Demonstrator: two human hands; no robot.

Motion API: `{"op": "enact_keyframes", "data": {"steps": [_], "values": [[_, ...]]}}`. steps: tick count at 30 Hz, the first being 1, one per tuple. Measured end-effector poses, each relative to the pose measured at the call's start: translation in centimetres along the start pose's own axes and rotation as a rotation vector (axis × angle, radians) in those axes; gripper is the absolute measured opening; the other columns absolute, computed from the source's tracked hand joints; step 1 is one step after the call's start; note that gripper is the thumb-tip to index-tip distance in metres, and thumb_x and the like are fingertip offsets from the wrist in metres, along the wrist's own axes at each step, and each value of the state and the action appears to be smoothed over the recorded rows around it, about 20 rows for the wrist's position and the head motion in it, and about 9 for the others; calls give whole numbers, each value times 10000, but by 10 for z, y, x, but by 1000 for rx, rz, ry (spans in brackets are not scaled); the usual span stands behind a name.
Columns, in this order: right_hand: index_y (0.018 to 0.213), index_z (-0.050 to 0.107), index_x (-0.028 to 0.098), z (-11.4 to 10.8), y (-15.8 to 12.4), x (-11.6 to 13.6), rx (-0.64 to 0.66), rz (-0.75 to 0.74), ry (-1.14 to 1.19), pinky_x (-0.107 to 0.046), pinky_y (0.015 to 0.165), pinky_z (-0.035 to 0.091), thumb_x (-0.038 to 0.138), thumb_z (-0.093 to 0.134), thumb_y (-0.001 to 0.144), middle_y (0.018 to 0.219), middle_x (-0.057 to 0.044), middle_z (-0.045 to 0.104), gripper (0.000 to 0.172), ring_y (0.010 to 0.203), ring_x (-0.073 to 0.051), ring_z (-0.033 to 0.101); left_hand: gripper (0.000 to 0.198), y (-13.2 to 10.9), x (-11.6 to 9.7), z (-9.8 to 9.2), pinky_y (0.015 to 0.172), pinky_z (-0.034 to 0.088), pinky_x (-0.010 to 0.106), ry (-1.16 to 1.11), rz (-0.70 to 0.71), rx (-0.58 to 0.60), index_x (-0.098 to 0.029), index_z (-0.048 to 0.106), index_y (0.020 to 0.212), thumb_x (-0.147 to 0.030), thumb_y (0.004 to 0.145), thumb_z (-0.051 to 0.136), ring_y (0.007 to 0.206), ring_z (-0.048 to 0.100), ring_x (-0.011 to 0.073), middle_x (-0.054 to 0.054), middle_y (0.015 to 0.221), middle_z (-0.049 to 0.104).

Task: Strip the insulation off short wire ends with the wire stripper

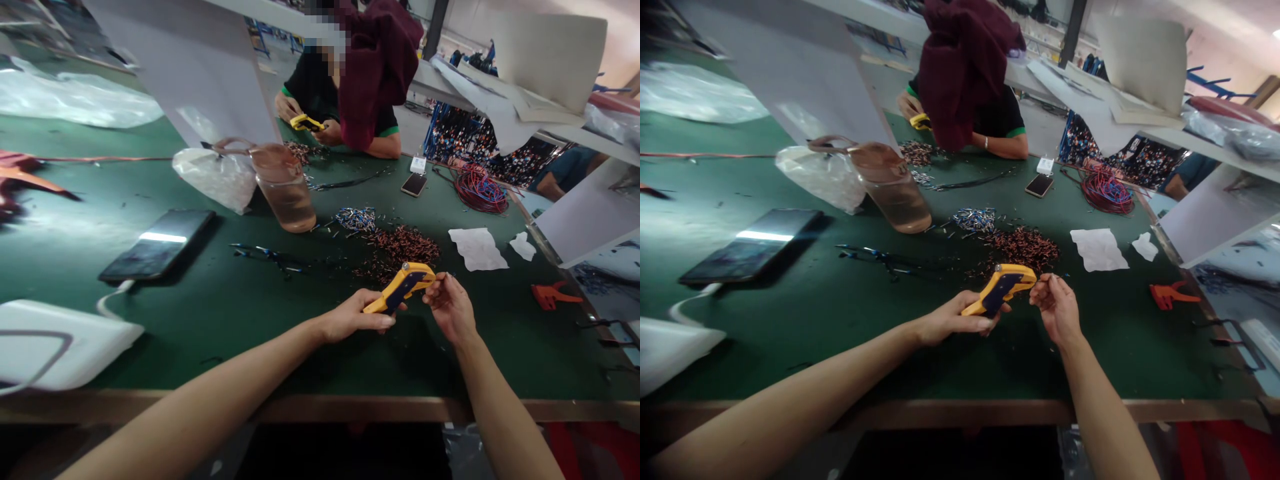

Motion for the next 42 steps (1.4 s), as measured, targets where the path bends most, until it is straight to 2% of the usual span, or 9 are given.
{"op": "enact_keyframes", "data": {"steps": [4,8,12,16,20,24,29,35,42], "values": [[736,657,186,-1,0,-4,7,12,18,-214,477,507,380,819,646,555,22,620,268,507,-123,610,459,-3,-5,4,582,467,258,1,-21,-16,-95,671,947,-439,651,745,543,521,105,-11,613,571],[720,657,189,-2,0,-6,-4,8,12,-218,471,505,407,842,606,544,34,610,308,466,-112,583,415,-4,-7,10,498,442,232,28,-21,6,-102,663,866,-443,644,743,466,506,98,-26,523,551],[730,653,193,-2,0,-4,-12,-19,-4,-217,477,498,407,820,639,559,33,606,287,501,-114,585,375,-5,-5,4,440,389,217,-39,3,-134,-95,642,826,-430,675,722,400,433,74,-44,472,498],[743,662,190,-2,0,-3,-18,-26,-31,-224,491,496,417,812,649,588,21,622,288,529,-120,593,482,-3,-7,4,546,451,267,-145,34,-63,-80,645,943,-427,627,753,522,527,119,5,616,585],[757,669,194,-5,0,1,-41,-68,-45,-220,506,491,412,795,678,622,14,642,264,548,-115,599,506,-2,-12,-3,678,450,301,-228,89,-100,-95,644,1022,-394,626,748,664,568,156,45,759,627],[760,680,190,-5,0,3,-60,-87,-65,-218,509,485,406,806,664,626,13,658,267,548,-114,606,523,-1,-11,-7,744,434,325,-186,88,-93,-101,635,1056,-394,635,737,726,568,175,53,806,634],[708,692,183,-4,0,6,-95,-119,-103,-211,499,478,431,838,602,587,16,653,307,514,-107,601,458,0,-8,-8,764,429,331,-65,59,-38,-108,659,947,-439,640,731,775,563,188,65,847,635],[709,694,178,-6,-1,13,-116,-190,-141,-222,503,476,432,809,643,585,5,664,286,501,-110,599,518,-2,-10,-11,781,419,328,-132,96,-134,-118,621,1108,-396,679,705,775,552,175,64,886,633],[702,694,176,-3,-3,11,-96,-198,-176,-223,498,487,426,801,653,594,-3,686,276,494,-113,611,515,-1,-9,-10,753,414,313,-181,135,-151,-114,630,1093,-395,673,725,754,555,165,55,862,628]]}}
Point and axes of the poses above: each hand's wrist, its own y-axis towards the middle knuckle, its own z-axis out of the palm, x = y × z, the point moved 6 cm from there along y, towards the middle knuckle
